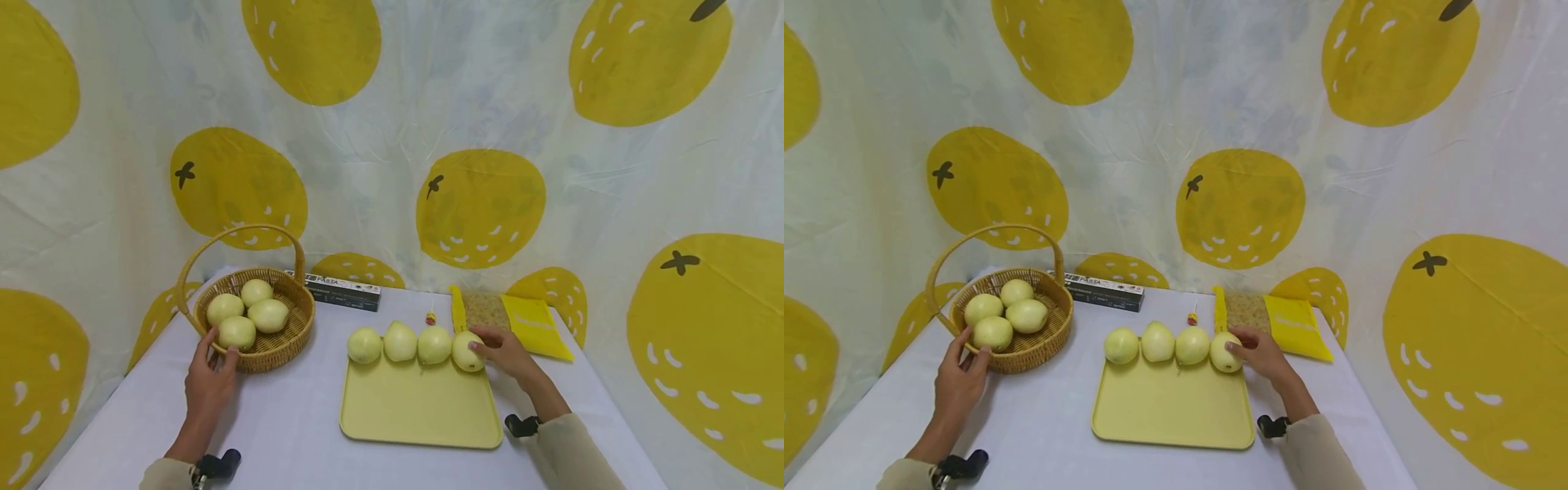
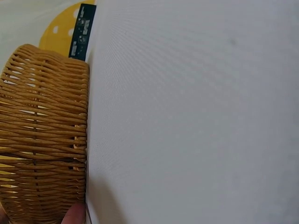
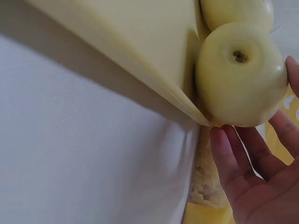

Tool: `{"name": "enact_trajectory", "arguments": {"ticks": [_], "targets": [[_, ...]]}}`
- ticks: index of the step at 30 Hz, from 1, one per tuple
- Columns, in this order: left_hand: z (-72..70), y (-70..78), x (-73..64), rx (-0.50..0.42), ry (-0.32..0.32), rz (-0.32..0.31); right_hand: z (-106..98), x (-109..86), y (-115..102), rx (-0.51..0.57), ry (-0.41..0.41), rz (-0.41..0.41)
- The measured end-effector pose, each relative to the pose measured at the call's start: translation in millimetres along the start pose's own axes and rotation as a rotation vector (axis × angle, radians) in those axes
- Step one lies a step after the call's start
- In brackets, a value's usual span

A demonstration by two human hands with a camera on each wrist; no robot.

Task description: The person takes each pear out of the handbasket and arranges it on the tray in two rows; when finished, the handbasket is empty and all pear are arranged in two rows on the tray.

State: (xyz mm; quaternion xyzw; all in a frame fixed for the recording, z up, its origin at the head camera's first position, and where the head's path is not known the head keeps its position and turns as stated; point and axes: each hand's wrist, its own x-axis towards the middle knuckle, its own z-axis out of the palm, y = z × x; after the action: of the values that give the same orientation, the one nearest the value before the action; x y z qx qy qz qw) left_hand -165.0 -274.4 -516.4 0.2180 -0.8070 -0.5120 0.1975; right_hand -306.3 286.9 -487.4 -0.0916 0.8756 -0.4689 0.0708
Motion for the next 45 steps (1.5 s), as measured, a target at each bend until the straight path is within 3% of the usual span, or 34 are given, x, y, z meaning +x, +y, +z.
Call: {"name": "enact_trajectory", "arguments": {"ticks": [4, 11, 17, 23, 33, 45], "targets": [[-0.2, 0.5, -0.1, 0.007, 0.003, 0.000, -0.2, -1.0, 1.4, -0.010, 0.029, -0.009], [-0.6, 1.2, 1.2, 0.011, 0.001, -0.001, 2.0, -5.3, -7.1, -0.027, 0.147, 0.049], [0.2, 0.4, 1.4, -0.002, 0.003, 0.006, 8.1, -6.1, -28.7, -0.004, 0.280, -0.071], [0.7, 0.4, 1.3, -0.021, -0.008, -0.002, 22.3, -10.4, -64.0, 0.102, 0.380, -0.182], [-0.1, 0.6, 0.2, -0.017, -0.002, -0.005, 52.1, -9.8, -106.1, 0.190, 0.399, -0.370], [-0.2, 0.6, 1.5, -0.010, -0.007, -0.004, 92.7, -3.4, -147.8, 0.264, 0.316, -0.474]]}}
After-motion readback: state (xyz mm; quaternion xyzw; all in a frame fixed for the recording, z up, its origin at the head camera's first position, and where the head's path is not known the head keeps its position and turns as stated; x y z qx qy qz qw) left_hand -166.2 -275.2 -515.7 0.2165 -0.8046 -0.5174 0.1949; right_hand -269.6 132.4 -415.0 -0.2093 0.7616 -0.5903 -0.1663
